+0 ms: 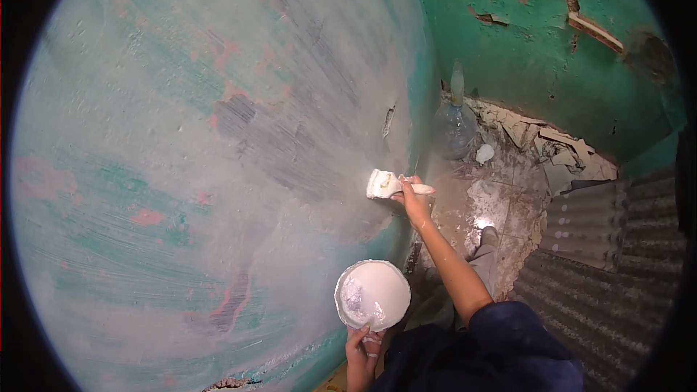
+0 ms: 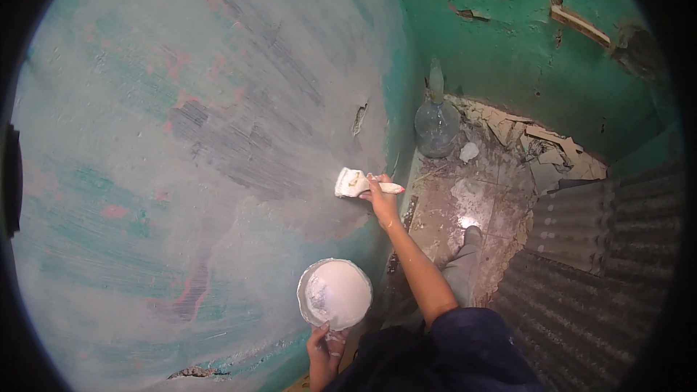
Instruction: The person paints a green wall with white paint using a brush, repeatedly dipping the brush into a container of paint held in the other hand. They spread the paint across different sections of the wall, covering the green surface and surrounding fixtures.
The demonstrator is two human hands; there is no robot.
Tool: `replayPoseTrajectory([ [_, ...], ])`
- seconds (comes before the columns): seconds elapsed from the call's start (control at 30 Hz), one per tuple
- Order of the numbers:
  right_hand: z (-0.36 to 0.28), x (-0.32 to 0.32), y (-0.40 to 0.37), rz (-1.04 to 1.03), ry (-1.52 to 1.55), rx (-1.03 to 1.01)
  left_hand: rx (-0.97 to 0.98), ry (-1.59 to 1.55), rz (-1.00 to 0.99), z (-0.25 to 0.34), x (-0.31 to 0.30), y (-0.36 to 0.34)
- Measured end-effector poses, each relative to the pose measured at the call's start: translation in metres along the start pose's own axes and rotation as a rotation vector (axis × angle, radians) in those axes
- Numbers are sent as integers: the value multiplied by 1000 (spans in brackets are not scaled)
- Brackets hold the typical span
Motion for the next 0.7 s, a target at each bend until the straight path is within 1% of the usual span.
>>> replayPoseTrajectory([
  [0.03,8,-8,2,9,-106,-8,-5,7,5,0,1,-1],
  [0.07,5,-6,1,8,-103,-3,-4,9,11,-1,-1,-2],
  [0.13,-12,3,3,-18,-497,-120,-27,4,14,-3,-5,0],
  [0.17,-12,14,4,-3,-537,-239,-27,6,14,-2,-5,0],
  [0.2,-39,40,-11,-12,-551,-201,-29,9,9,-2,-5,0],
  [0.23,-80,72,-31,-22,-568,-162,-32,9,4,-3,-5,1],
  [0.3,-114,114,-44,-56,-588,-316,-25,4,0,-4,-6,1],
  [0.37,-150,148,-54,-205,-291,-345,-18,-2,-5,-4,-6,3],
  [0.4,-164,161,-59,-207,-293,-344,-16,-16,-9,-4,-6,3],
  [0.47,-181,179,-66,-367,67,-439,-15,-33,-12,-5,-7,4],
  [0.53,-159,171,-60,-394,97,-413,-8,-115,-53,-5,-9,5],
  [0.6,-113,139,-51,-276,-90,-407,-11,-78,-27,-6,-16,6],
  [0.67,-69,106,-56,-157,66,-268,-16,-40,2,-6,-20,5],
  [0.7,-38,79,-53,-110,35,-219,-16,-39,9,-6,-19,4],
])
Point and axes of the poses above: each hand's wrist, its own y-axis towards the middle knuckle, its own x-axis out of the palm, z = x × y, the point moved 1 cm from there along y, towards the middle knuckle, and after that the axes turned 2 degrees about -z, right-handed, at the moved point
